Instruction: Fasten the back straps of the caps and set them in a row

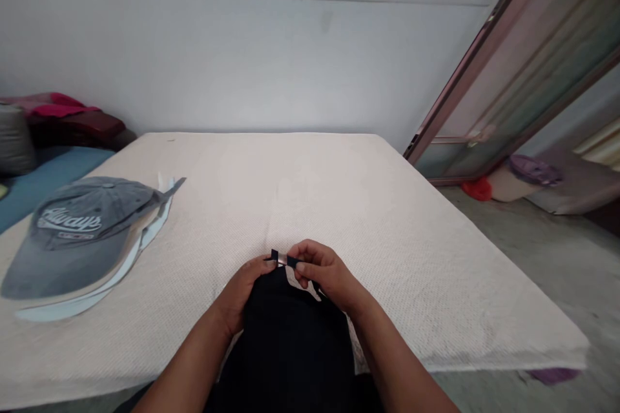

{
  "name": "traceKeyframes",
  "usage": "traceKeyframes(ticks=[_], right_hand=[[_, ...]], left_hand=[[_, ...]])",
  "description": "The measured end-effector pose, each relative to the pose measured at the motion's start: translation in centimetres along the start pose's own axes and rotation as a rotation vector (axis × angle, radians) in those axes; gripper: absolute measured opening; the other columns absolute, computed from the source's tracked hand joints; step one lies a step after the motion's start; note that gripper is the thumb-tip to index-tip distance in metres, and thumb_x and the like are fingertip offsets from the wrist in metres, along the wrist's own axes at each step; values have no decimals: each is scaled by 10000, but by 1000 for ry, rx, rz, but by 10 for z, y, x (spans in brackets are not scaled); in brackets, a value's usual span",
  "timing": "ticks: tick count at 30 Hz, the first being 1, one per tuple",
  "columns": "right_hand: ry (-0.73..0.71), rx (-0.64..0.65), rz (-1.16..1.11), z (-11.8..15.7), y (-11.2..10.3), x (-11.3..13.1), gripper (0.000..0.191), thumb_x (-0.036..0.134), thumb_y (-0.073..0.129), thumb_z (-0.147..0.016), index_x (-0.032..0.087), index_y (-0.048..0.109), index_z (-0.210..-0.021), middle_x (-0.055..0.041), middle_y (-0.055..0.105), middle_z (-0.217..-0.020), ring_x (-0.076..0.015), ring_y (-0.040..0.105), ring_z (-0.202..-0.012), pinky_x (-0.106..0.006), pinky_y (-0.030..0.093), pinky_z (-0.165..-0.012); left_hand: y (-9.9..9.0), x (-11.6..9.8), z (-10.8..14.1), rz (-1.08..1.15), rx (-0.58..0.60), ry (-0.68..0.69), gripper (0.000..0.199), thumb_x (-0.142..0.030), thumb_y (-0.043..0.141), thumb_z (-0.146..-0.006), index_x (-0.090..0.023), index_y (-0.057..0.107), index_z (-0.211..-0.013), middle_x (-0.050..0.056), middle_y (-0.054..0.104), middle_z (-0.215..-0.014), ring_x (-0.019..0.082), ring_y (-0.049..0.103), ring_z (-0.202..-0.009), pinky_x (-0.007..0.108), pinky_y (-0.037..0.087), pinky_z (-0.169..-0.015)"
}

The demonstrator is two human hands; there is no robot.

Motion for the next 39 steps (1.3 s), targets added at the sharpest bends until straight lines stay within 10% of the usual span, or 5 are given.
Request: traceKeyframes(ticks=[14,28,39], right_hand=[[12,21,-23,3,-4,2,151,252,527,-881,167,593,-987,-28,630,-788,-131,606,-717,-323,464,-740],[-25,-57,23,0,-3,4,173,241,645,-778,182,589,-931,51,520,-639,-55,444,-470,-202,348,-452],[34,120,-132,1,4,12,177,306,685,-775,170,604,-851,72,439,-577,-26,324,-420,-179,219,-397]], left_hand=[[9,-5,0,-29,91,11,203,-255,590,-795,-106,724,-832,79,701,-736,146,594,-598,247,450,-619],[-6,-4,-2,-360,-24,0,194,-300,750,-709,-151,740,-833,42,712,-732,118,599,-611,220,423,-602],[7,5,5,-91,71,-41,195,-324,729,-727,-133,690,-728,-20,551,-554,45,429,-448,175,303,-456]])
Point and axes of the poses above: each hand's wrist, its own z-axis away from the middle knuckle, its own y-axis out of the palm, x = y × z, the point moved 4 cm from there along -z, towards the middle knuckle
